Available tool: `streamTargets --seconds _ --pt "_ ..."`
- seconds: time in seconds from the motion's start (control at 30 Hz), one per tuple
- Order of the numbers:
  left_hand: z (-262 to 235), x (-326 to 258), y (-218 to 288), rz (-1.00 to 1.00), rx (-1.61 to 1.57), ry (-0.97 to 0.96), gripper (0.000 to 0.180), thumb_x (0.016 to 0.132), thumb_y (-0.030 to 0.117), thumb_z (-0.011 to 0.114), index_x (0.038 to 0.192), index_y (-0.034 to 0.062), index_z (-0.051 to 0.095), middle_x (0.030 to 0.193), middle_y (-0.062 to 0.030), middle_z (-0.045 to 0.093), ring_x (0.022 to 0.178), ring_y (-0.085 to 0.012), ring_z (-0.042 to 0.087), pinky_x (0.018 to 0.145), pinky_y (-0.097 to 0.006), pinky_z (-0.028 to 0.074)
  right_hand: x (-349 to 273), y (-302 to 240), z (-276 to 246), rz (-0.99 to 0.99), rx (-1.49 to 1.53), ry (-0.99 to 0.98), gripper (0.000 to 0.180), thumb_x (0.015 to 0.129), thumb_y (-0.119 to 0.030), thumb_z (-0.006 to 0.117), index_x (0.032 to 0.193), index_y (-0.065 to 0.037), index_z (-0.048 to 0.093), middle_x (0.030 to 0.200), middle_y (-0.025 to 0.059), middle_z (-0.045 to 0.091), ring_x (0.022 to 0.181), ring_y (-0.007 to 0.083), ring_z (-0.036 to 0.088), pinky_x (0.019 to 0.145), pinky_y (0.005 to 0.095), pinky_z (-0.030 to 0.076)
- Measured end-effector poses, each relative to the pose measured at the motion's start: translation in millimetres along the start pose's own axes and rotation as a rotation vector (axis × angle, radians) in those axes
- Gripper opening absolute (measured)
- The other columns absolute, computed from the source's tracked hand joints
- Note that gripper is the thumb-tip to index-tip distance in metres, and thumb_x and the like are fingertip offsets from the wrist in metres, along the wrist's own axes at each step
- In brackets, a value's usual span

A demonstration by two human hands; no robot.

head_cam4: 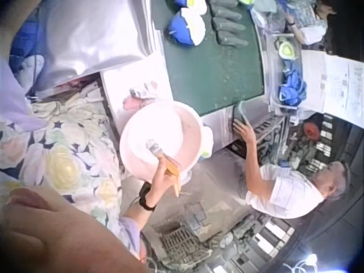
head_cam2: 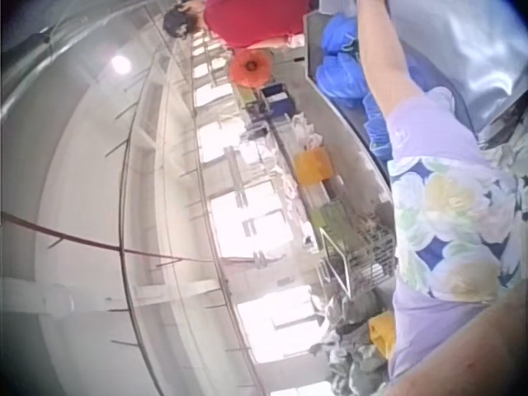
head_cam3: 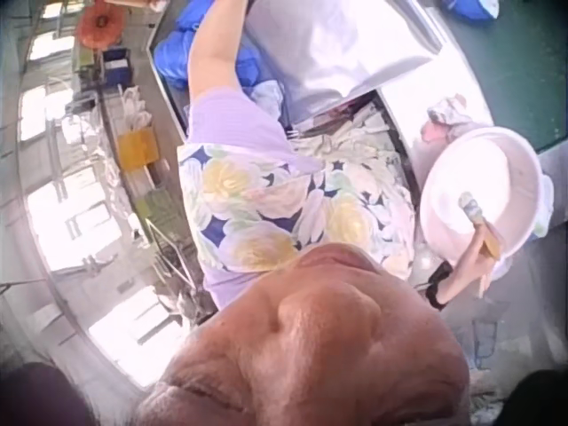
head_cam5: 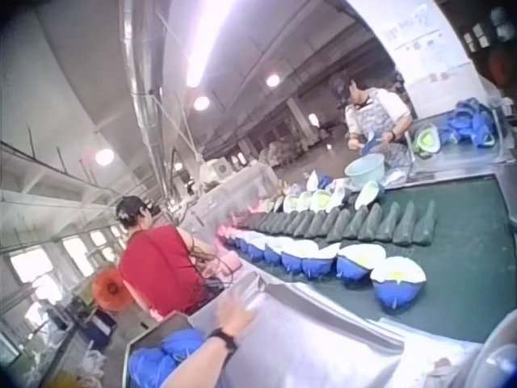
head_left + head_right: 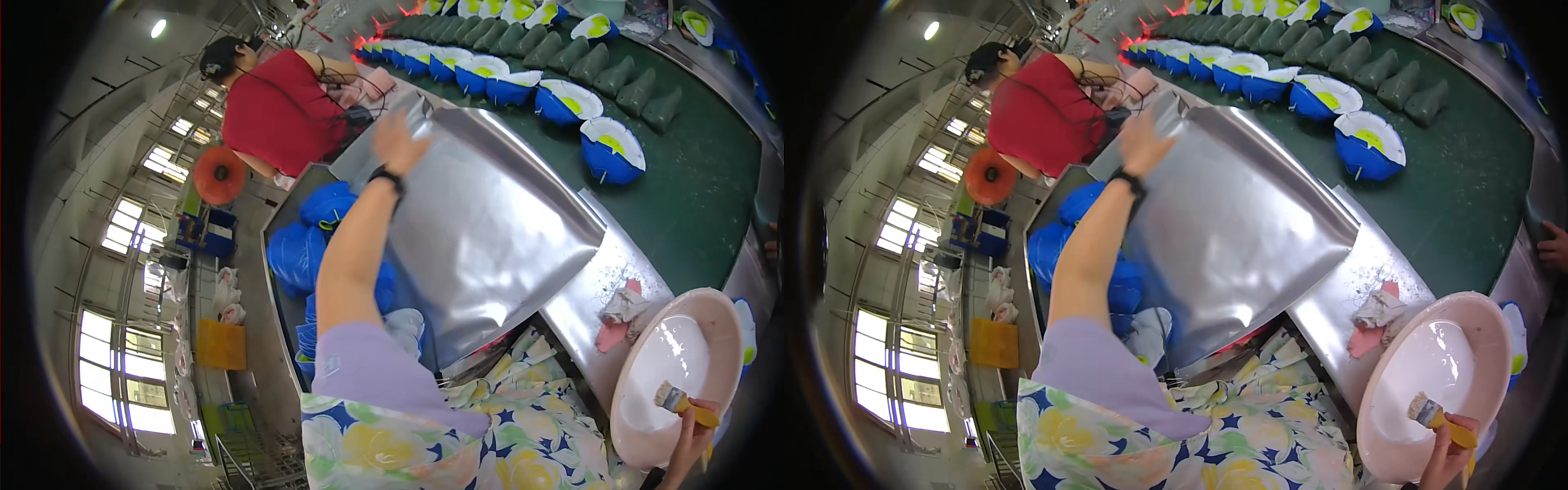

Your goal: The person repeatedly picks up blue and green shoes from a conveyor belt, dips a brush into a pink bowl of white paint, and applies the paint to the interior of each shoe. After painting, the person places the shoes back onto the conveyor belt.

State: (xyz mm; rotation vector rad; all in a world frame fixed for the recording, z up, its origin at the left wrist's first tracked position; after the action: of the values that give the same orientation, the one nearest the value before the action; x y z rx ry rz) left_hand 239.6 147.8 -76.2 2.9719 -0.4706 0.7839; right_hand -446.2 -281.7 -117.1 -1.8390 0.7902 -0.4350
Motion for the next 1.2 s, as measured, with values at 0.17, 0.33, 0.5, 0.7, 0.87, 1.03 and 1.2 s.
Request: streamTargets --seconds 0.17,0.33,0.5,0.7,0.87,1.03,1.2 --pt "-57 -102 -143 -0.517 0.403 -0.422 0.123 0.06 0.054 0.091 0.158 0.0241 0.024 0.164 -0.0185 0.019 0.149 -0.0417 0.023 0.116 -0.057 0.033 -13 -12 10 0.064 0.048 0.124 0.017 0.088 -0.003 0.067 0.103 0.0 0.059 0.101 0.0088 0.057 0.1 0.019 0.058 0.09 0.0324 0.046" --pt "-22 -149 -226 -0.695 0.583 -0.346 0.133 0.062 0.053 0.092 0.16 0.0317 0.006 0.163 -0.0202 0.018 0.138 -0.0412 0.04 0.103 -0.058 0.044 -21 -39 9 0.122 -0.165 0.093 0.022 0.086 -0.003 0.07 0.106 -0.002 0.059 0.099 0.0083 0.062 0.095 0.0196 0.06 0.088 0.0322 0.047" --pt "6 -119 -221 -0.624 0.442 -0.413 0.076 0.086 0.023 0.072 0.153 0.0325 0.035 0.159 -0.0183 0.028 0.134 -0.0465 0.04 0.105 -0.054 0.042 -20 -80 19 0.134 -0.12 0.136 0.019 0.083 -0.009 0.071 0.097 -0.002 0.059 0.088 0.0069 0.065 0.087 0.0174 0.064 0.084 0.032 0.048" --pt "-7 -100 -99 0.468 -0.011 -0.057 0.053 0.074 -0.008 0.06 0.122 0.0132 0.067 0.139 -0.0191 0.053 0.126 -0.0412 0.047 0.108 -0.049 0.039 -17 -65 22 0.077 -0.076 0.164 0.019 0.086 -0.013 0.07 0.096 -0.001 0.06 0.089 0.0063 0.066 0.086 0.013 0.063 0.08 0.028 0.05" --pt "-51 -145 121 1.228 -0.48 -0.262 0.033 0.081 0.001 0.061 0.112 0.0069 0.071 0.123 -0.0136 0.066 0.117 -0.0366 0.06 0.097 -0.044 0.051 21 -55 18 0.096 -0.138 0.096 0.022 0.088 -0.018 0.072 0.096 0.001 0.064 0.086 0.0064 0.068 0.077 0.0132 0.066 0.07 0.0287 0.053" --pt "-57 -198 228 1.205 -0.518 -0.138 0.042 0.085 0.007 0.066 0.126 0.0088 0.063 0.121 -0.0146 0.065 0.109 -0.0351 0.064 0.095 -0.043 0.052 49 -28 15 0.099 -0.242 0.165 0.029 0.086 -0.023 0.074 0.092 0.005 0.068 0.08 0.0136 0.071 0.072 0.0197 0.069 0.066 0.0328 0.053" --pt "-7 -190 195 0.87 -0.38 -0.615 0.047 0.082 0.005 0.068 0.129 0.0095 0.061 0.114 -0.0173 0.066 0.098 -0.0376 0.065 0.09 -0.044 0.054 95 -3 44 0.062 -0.301 0.107 0.035 0.084 -0.028 0.074 0.082 0.006 0.069 0.077 0.0221 0.069 0.072 0.0314 0.069 0.068 0.0398 0.053"
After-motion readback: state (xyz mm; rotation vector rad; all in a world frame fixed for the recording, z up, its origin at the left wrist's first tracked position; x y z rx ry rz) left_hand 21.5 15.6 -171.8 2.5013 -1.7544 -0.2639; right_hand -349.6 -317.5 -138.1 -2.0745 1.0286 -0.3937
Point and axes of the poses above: each hand's wrist, its own x-axis towards the middle knuckle, its own z-axis out of the palm, y = z × x, the point moved 2 cm from there along x, towards the middle knuckle
